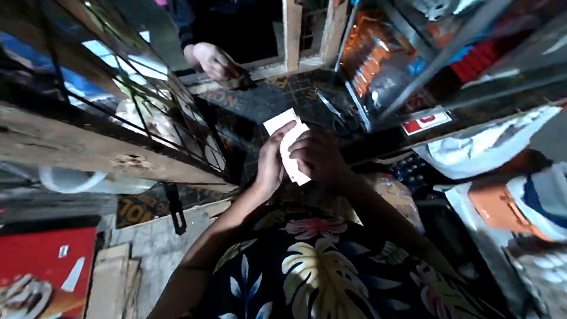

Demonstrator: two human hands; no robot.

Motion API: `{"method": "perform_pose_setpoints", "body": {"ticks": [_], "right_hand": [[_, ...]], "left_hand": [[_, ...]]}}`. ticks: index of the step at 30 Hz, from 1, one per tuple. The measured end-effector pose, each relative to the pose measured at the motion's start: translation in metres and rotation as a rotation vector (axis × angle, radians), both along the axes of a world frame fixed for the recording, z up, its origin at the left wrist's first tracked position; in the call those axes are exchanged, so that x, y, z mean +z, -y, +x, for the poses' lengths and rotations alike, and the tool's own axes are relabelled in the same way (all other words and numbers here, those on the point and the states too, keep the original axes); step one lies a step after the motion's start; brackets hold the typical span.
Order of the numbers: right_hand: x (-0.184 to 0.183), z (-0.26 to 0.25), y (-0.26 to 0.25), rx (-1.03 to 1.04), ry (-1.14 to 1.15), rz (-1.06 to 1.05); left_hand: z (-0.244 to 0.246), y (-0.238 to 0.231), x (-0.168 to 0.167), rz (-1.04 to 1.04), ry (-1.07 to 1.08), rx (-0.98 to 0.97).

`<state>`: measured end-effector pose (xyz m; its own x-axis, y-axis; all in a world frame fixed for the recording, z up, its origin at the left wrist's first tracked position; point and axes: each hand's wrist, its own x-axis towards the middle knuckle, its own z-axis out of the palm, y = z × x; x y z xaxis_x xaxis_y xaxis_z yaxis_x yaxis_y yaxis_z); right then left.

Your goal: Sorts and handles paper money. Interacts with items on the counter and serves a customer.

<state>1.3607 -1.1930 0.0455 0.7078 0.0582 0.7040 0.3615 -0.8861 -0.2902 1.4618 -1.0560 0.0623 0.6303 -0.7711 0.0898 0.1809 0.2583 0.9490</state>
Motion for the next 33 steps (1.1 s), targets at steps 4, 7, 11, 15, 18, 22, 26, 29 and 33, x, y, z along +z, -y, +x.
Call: {"method": "perform_pose_setpoints", "body": {"ticks": [4, 7, 11, 15, 18, 22, 26, 29, 33], "right_hand": [[-0.004, 0.024, 0.012, 0.135, 0.053, 0.255], [0.004, 0.038, 0.011, -0.066, 0.017, 0.65], [0.012, 0.065, 0.018, -0.007, -0.317, 1.006], [0.015, 0.097, 0.031, 0.014, -0.386, 1.081], [0.02, 0.124, 0.046, -0.048, -0.453, 1.166], [0.014, 0.157, 0.057, -0.083, -0.426, 1.285], [0.008, 0.176, 0.064, -0.158, -0.479, 1.338], [0.003, 0.181, 0.067, -0.178, -0.487, 1.347], [-0.003, 0.183, 0.068, -0.176, -0.509, 1.355]], "left_hand": [[0.014, 0.003, -0.006, 0.01, 0.087, 0.121], [0.025, 0.004, -0.008, 0.017, 0.134, 0.224], [0.038, 0.008, -0.01, 0.039, 0.19, 0.284], [0.049, 0.008, -0.017, 0.047, 0.273, 0.412], [0.044, -0.005, -0.029, 0.293, 0.317, 0.531], [0.049, -0.007, -0.033, 0.419, 0.333, 0.56], [0.059, 0.0, -0.043, 0.283, 0.445, 0.646], [0.06, 0.0, -0.046, 0.238, 0.485, 0.645], [0.056, -0.001, -0.045, 0.244, 0.499, 0.651]]}}
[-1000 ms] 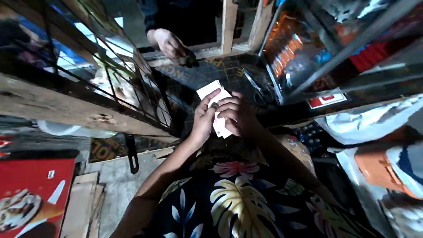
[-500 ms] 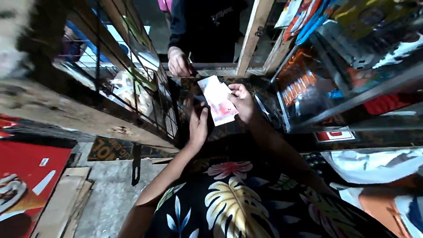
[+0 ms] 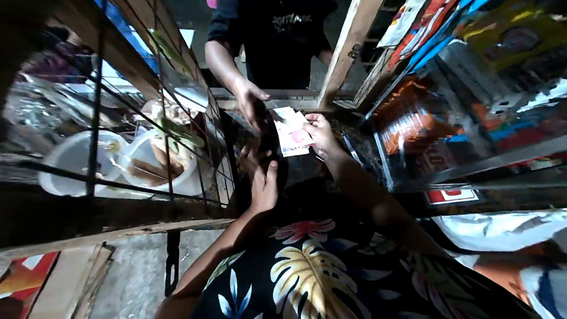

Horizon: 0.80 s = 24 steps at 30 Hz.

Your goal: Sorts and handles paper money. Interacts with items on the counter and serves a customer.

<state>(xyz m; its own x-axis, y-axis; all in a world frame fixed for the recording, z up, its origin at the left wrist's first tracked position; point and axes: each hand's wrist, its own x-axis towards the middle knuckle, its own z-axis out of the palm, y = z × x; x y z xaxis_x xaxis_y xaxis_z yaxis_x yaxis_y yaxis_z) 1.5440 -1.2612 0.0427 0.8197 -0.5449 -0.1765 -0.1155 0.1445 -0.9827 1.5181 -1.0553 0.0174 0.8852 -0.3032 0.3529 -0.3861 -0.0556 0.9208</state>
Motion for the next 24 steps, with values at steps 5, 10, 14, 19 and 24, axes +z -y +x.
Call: {"method": "perform_pose_setpoints", "body": {"ticks": [5, 10, 14, 19, 24], "right_hand": [[0.0, 0.006, -0.005, 0.014, -0.001, 0.032], [0.003, 0.014, -0.008, 0.019, -0.017, 0.064], [0.009, 0.015, -0.014, 0.003, 0.011, 0.144], [0.029, -0.038, -0.022, -0.05, 0.031, -0.161], [0.017, -0.131, -0.05, 0.1, 0.061, -0.157]], "left_hand": [[0.0, -0.003, 0.002, -0.007, 0.043, -0.015], [0.0, -0.002, 0.0, -0.046, 0.082, -0.02], [0.001, -0.003, -0.004, -0.055, 0.09, -0.039], [0.0, 0.0, -0.003, -0.028, 0.091, -0.028], [0.0, 0.001, -0.007, -0.018, 0.151, -0.036]]}}
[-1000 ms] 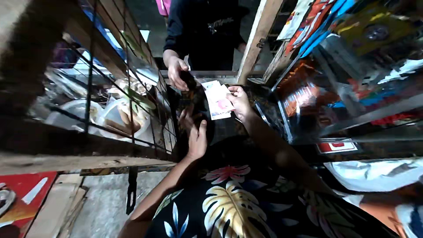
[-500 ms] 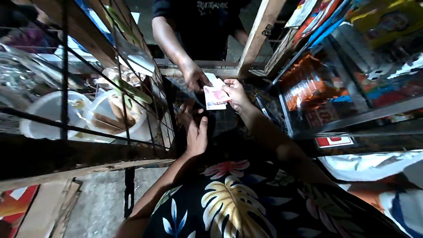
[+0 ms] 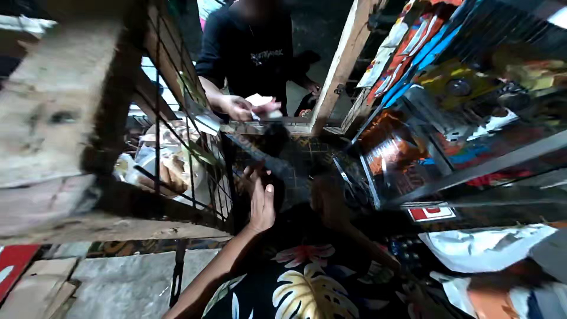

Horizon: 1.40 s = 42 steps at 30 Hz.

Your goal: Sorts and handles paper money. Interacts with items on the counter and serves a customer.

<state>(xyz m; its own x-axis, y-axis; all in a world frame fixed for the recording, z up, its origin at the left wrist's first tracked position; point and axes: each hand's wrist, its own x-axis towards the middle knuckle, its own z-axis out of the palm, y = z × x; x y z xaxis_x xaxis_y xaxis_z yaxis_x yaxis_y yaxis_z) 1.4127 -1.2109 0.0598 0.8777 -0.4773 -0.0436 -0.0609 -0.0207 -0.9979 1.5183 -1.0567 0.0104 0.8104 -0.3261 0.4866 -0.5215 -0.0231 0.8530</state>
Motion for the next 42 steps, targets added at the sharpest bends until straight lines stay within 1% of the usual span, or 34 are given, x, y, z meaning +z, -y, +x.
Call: {"method": "perform_pose_setpoints", "body": {"ticks": [2, 3, 6, 8, 9, 10, 12, 13, 14, 15, 16, 17, 19, 21, 22, 24, 25, 26, 29, 30, 33, 35, 37, 39, 40, 41, 42], "right_hand": [[-0.009, -0.017, -0.008, 0.007, -0.131, -0.09], [-0.011, -0.019, -0.011, -0.003, -0.158, -0.122], [-0.026, -0.013, -0.014, -0.005, -0.044, -0.089], [-0.029, -0.011, -0.015, 0.006, -0.043, -0.096], [-0.027, -0.009, -0.012, 0.024, -0.09, -0.166], [-0.022, -0.009, -0.01, 0.058, -0.159, -0.279], [0.006, -0.014, -0.011, 0.153, -0.288, -0.505], [0.018, -0.016, -0.012, 0.187, -0.336, -0.586], [0.027, -0.017, -0.012, 0.222, -0.392, -0.65], [0.032, -0.017, -0.012, 0.249, -0.443, -0.71], [0.031, -0.016, -0.01, 0.266, -0.48, -0.778], [0.028, -0.015, -0.008, 0.29, -0.531, -0.853], [0.025, -0.012, -0.007, 0.353, -0.659, -0.958], [0.023, -0.012, -0.01, 0.377, -0.721, -1.022], [0.022, -0.013, -0.012, 0.372, -0.717, -1.043], [0.018, -0.015, -0.012, 0.339, -0.665, -1.072], [0.015, -0.017, -0.012, 0.323, -0.646, -1.093], [0.013, -0.017, -0.011, 0.314, -0.652, -1.125], [0.01, -0.015, -0.008, 0.361, -0.753, -1.167], [0.011, -0.016, -0.01, 0.375, -0.742, -1.18], [0.017, -0.017, -0.016, 0.427, -0.768, -1.291], [0.011, -0.014, -0.013, 0.437, -0.785, -1.347], [0.007, -0.011, -0.015, 0.418, -0.86, -1.37], [0.004, -0.009, -0.02, 0.356, -0.897, -1.365], [0.002, -0.008, -0.021, 0.319, -0.894, -1.368], [0.0, -0.01, -0.022, 0.279, -0.873, -1.377], [-0.003, -0.015, -0.023, 0.234, -0.841, -1.389]], "left_hand": [[-0.001, 0.0, -0.001, 0.019, 0.012, -0.028], [0.0, 0.002, -0.002, 0.03, 0.016, -0.037], [0.003, 0.004, 0.001, 0.071, 0.022, -0.106], [-0.001, 0.0, 0.01, 0.169, 0.024, -0.159], [-0.007, -0.001, 0.017, 0.249, 0.054, -0.178], [-0.013, -0.004, 0.024, 0.348, 0.124, -0.186], [-0.028, -0.012, 0.037, 0.625, 0.254, -0.212], [-0.033, -0.016, 0.049, 0.828, 0.226, -0.277], [-0.035, -0.018, 0.061, 1.051, 0.149, -0.364], [-0.036, -0.018, 0.071, 1.221, 0.081, -0.432], [-0.037, -0.019, 0.076, 1.316, 0.041, -0.466], [-0.039, -0.021, 0.081, 1.346, 0.033, -0.468], [-0.045, -0.027, 0.084, 1.278, 0.074, -0.408], [-0.05, -0.031, 0.076, 1.158, 0.161, -0.318], [-0.05, -0.031, 0.072, 1.168, 0.156, -0.312], [-0.047, -0.028, 0.073, 1.33, 0.018, -0.387], [-0.047, -0.027, 0.073, 1.374, -0.021, -0.414], [-0.047, -0.028, 0.073, 1.374, -0.027, -0.421], [-0.051, -0.032, 0.079, 1.272, 0.005, -0.377], [-0.05, -0.031, 0.079, 1.271, -0.008, -0.375], [-0.05, -0.029, 0.07, 1.307, -0.06, -0.396], [-0.054, -0.03, 0.067, 1.241, -0.026, -0.4], [-0.056, -0.031, 0.062, 1.246, -0.022, -0.427], [-0.057, -0.034, 0.053, 1.238, 0.023, -0.431], [-0.057, -0.038, 0.047, 1.188, 0.071, -0.422], [-0.057, -0.044, 0.036, 1.078, 0.151, -0.406], [-0.057, -0.049, 0.023, 0.922, 0.237, -0.386]]}}
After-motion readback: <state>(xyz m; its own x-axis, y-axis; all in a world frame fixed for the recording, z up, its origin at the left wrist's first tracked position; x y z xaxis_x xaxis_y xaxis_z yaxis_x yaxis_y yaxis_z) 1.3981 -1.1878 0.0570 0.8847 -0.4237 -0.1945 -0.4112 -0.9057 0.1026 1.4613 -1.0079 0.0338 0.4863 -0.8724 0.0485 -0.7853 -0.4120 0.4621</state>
